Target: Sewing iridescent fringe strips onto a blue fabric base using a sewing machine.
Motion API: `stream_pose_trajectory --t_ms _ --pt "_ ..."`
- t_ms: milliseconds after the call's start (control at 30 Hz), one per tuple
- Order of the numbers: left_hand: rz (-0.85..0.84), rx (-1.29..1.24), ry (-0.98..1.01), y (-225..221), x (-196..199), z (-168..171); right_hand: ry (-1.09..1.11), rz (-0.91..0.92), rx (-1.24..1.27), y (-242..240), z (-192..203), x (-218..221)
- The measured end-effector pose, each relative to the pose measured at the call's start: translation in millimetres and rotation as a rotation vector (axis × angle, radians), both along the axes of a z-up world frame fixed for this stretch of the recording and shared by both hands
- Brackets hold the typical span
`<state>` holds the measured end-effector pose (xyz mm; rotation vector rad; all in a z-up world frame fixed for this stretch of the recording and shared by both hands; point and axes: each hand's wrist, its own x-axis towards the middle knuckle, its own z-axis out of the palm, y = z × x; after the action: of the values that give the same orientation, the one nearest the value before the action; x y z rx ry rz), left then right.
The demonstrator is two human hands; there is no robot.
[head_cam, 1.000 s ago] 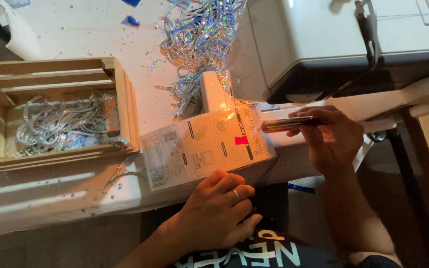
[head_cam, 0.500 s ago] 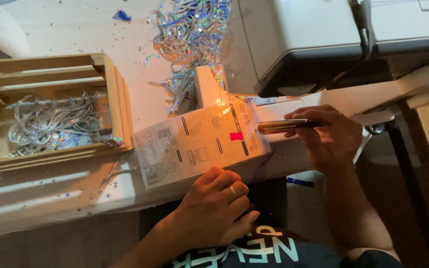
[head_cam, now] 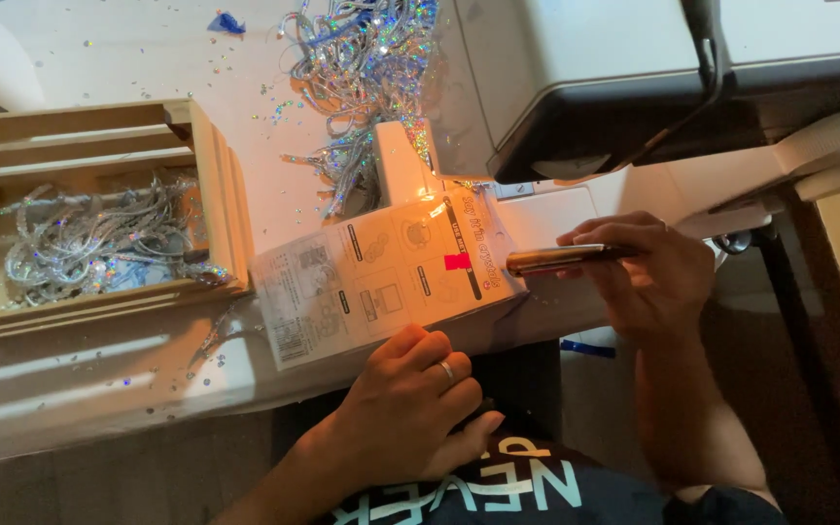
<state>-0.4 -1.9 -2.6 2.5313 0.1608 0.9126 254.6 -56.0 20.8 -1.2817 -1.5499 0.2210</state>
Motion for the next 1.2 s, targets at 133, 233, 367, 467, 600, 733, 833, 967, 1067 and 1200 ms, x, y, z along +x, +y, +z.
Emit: stream_pose_trajectory --t_ms 133,233,367,467,600,733,833,967,1067,1200 --pt "-0.004 -0.029 -0.009 -0.5 0.9 -0.9 -0.108 0.035 0.051 -8.3 -3.4 8.1" --pt "-0.019 -0.038 -0.008 -0.8 1.4 -0.5 -0.069 0.02 0.06 -6.4 -4.5 5.6" --pt "-0.014 -0.014 0.02 -0.6 0.5 0.1 0.021 -0.004 -0.014 -8.3 -8.0 3.4" --pt "-0.015 -0.044 0.005 -0.6 0.9 0.7 -0.048 0.099 0.038 -15.3 -10.3 12.9" --pt "-0.02 -0.03 0.013 -1.0 1.8 2.1 -0.1 0.007 0.029 -14.9 -3.5 7.4" --pt "0.0 -0.009 -0.005 -1.0 1.6 0.7 -0.071 0.062 0.05 -12.3 -7.2 8.9" --pt "-0.004 -0.014 0.007 -0.9 0.4 -0.2 -0.082 0.071 0.049 -16.8 -9.2 10.8" --pt "-0.014 -0.028 -0.018 -1.0 1.9 -0.1 -0.106 -0.021 0.078 -16.4 -3.9 4.8" --pt "-0.01 -0.024 -0.008 -0.6 0.8 1.5 -0.091 0.039 0.047 -11.2 -7.7 11.6" --pt "-0.007 -0.018 -0.021 0.7 -1.3 2.2 -0.056 0.054 0.004 -23.5 -13.3 13.3"
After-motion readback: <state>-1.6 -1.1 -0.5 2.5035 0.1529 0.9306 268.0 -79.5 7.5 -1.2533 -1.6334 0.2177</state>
